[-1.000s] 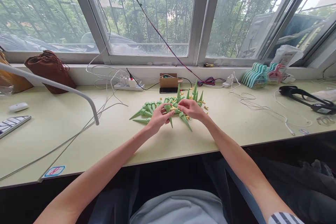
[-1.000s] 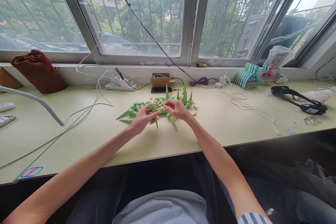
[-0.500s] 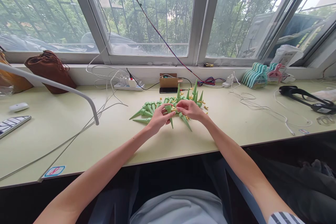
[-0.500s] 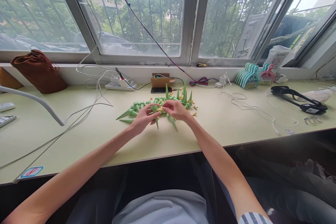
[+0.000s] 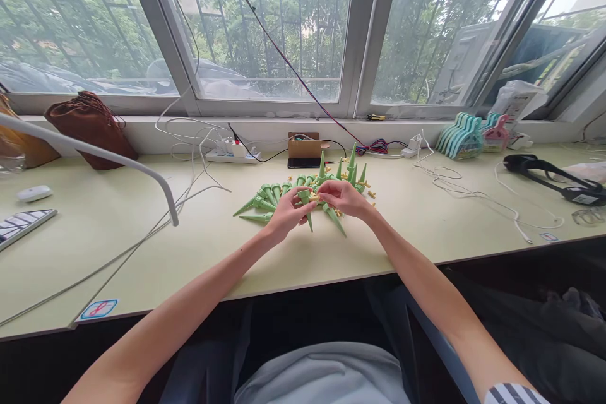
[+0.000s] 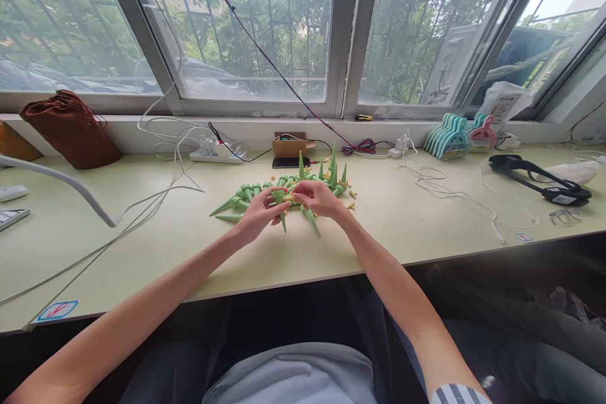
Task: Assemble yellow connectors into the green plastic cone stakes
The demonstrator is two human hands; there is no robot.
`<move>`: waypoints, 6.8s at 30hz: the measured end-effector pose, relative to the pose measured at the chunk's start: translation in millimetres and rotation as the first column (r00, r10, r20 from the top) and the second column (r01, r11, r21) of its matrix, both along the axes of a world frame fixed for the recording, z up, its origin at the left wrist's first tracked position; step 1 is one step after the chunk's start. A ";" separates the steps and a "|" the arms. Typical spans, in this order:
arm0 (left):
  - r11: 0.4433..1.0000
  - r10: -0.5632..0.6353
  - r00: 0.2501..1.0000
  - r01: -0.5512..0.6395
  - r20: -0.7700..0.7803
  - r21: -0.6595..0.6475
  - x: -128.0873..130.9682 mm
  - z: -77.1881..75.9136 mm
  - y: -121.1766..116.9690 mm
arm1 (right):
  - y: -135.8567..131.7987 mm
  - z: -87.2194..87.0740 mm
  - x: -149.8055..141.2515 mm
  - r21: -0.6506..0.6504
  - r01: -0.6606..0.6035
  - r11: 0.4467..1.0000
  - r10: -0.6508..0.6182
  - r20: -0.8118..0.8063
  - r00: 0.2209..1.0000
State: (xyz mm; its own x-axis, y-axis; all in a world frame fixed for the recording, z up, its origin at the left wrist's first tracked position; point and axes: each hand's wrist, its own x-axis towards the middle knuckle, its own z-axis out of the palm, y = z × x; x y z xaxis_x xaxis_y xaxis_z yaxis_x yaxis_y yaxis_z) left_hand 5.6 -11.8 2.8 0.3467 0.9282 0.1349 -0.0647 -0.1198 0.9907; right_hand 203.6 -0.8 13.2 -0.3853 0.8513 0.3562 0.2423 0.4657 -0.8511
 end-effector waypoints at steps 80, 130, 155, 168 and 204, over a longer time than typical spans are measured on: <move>0.999 0.034 0.999 -0.034 -0.006 0.001 0.8 1.6 -3.1 | 1.2 -6.7 -5.6 0.059 0.017 0.998 -0.019 0.032 0.999; 0.986 0.025 0.986 0.003 -0.165 0.166 -0.8 -7.4 0.7 | -1.0 -6.2 -8.0 0.007 -0.052 0.999 0.051 0.096 0.994; 0.991 -0.039 0.992 0.054 -0.118 0.125 1.5 -4.1 -1.8 | -0.6 -7.7 -7.9 0.001 -0.098 0.995 0.097 0.124 0.988; 0.984 -0.050 0.986 0.077 -0.160 0.163 -0.1 -2.3 -2.5 | -2.7 -5.1 -9.7 0.022 -0.092 0.996 0.087 0.157 0.984; 0.977 -0.051 0.986 0.083 -0.162 0.198 -0.5 -2.8 -2.0 | -3.2 -3.9 -7.5 -0.043 -0.139 0.989 0.143 0.092 0.986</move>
